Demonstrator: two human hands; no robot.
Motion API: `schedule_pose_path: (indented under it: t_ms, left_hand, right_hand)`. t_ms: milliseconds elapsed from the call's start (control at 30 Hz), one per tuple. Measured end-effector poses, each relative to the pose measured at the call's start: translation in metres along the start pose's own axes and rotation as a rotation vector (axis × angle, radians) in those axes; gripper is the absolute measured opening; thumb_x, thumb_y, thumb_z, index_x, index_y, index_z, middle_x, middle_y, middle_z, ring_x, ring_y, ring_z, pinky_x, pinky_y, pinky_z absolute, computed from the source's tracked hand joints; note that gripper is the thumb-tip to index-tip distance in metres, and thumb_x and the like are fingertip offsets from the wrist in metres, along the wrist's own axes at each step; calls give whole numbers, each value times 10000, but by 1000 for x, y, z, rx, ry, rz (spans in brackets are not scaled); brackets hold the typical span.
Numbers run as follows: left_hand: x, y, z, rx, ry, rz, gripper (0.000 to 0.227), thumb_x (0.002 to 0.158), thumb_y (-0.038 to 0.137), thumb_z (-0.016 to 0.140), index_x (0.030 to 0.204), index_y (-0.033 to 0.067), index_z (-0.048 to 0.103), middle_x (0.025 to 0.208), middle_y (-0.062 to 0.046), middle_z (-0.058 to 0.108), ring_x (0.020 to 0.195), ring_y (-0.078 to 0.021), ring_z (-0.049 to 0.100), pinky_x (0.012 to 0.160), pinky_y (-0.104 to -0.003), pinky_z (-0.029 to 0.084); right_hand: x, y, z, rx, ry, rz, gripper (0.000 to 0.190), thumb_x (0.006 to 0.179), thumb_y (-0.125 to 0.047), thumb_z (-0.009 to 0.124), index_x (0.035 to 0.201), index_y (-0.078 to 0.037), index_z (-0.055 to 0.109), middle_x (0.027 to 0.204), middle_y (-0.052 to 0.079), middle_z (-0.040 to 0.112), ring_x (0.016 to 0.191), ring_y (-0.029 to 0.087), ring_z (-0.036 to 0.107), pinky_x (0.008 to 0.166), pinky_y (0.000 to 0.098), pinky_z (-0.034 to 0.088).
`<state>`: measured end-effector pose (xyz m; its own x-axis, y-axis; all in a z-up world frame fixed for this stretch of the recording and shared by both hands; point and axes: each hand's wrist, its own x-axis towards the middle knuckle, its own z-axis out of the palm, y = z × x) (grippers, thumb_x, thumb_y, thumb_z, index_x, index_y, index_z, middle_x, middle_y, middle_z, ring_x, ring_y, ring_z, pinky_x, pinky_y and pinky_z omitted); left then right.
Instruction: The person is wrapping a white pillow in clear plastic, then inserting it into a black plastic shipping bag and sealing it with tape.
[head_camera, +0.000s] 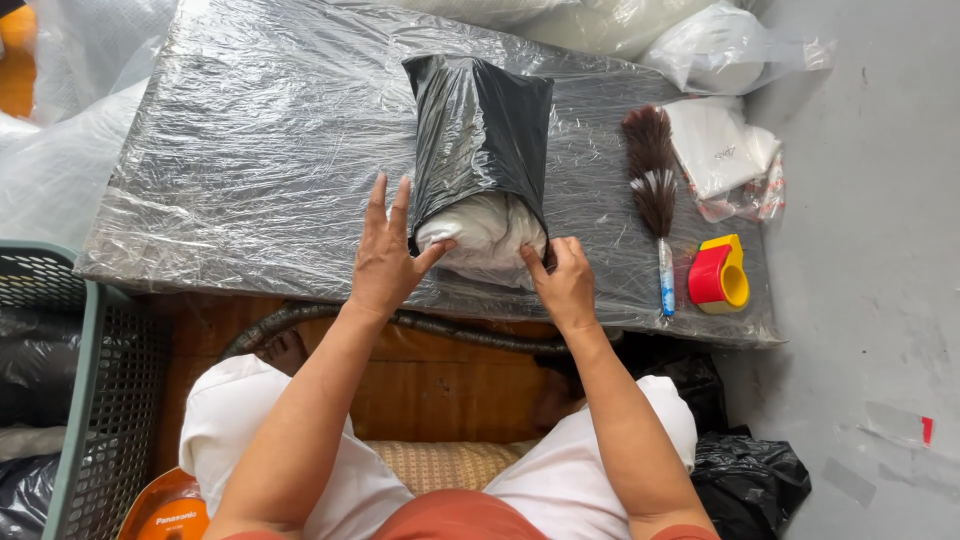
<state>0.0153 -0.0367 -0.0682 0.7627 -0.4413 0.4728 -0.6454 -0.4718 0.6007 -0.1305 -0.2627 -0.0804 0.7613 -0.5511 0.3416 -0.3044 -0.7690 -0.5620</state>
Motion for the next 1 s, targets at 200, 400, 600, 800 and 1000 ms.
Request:
schedule_pose_path:
  t_ms: [200, 400, 600, 800, 1000]
  left_hand:
    - [1, 8, 5, -3, -68, 190, 570, 958, 250, 705, 1500, 288, 533, 1578, -91, 455, 1425, -358, 469, 998, -484, 542]
    - [-9, -17, 34, -18, 140, 179, 374, 901, 297, 803, 1245, 197, 695, 1450, -61, 604, 1279, -310, 618, 878, -400, 601]
    - [-11, -17, 36, 9, 189, 173, 333, 894, 316, 816, 1176, 181, 702, 1425, -39, 632, 1259, -275, 638, 846, -384, 610]
    - [-8, -1, 26, 2, 190, 200, 335, 896, 290, 817, 1177, 159, 689, 1410, -69, 634, 1265, -306, 632, 844, -391, 614]
    - [-9, 2, 28, 34, 189, 206, 327, 908, 333, 805, 1159, 158, 689, 1414, -52, 634, 1276, -281, 628, 838, -368, 614]
  right_hand:
    - [-2, -30, -18, 147, 13, -82, 659, 976, -324, 695, 1551, -116, 451, 875, 194, 633, 770, 373, 698, 663, 497, 551]
    - [-1, -7, 3, -69, 207, -306, 352, 959, -276, 738, 1310, -273, 730, 812, -13, 623, 680, 201, 699, 532, 342, 581]
    - [0, -8, 6, -122, 217, -311, 208, 948, -359, 750, 1130, -260, 731, 826, -68, 628, 669, 167, 707, 544, 321, 565]
    - [-1, -23, -15, -75, 195, -401, 469, 853, -265, 839, 1243, -78, 656, 1437, 187, 482, 1293, 419, 561, 1025, 516, 495]
    - [-2, -29, -2, -32, 51, -501, 559, 856, -140, 787, 1397, -111, 649, 1570, 140, 458, 1463, 435, 376, 1170, 518, 381]
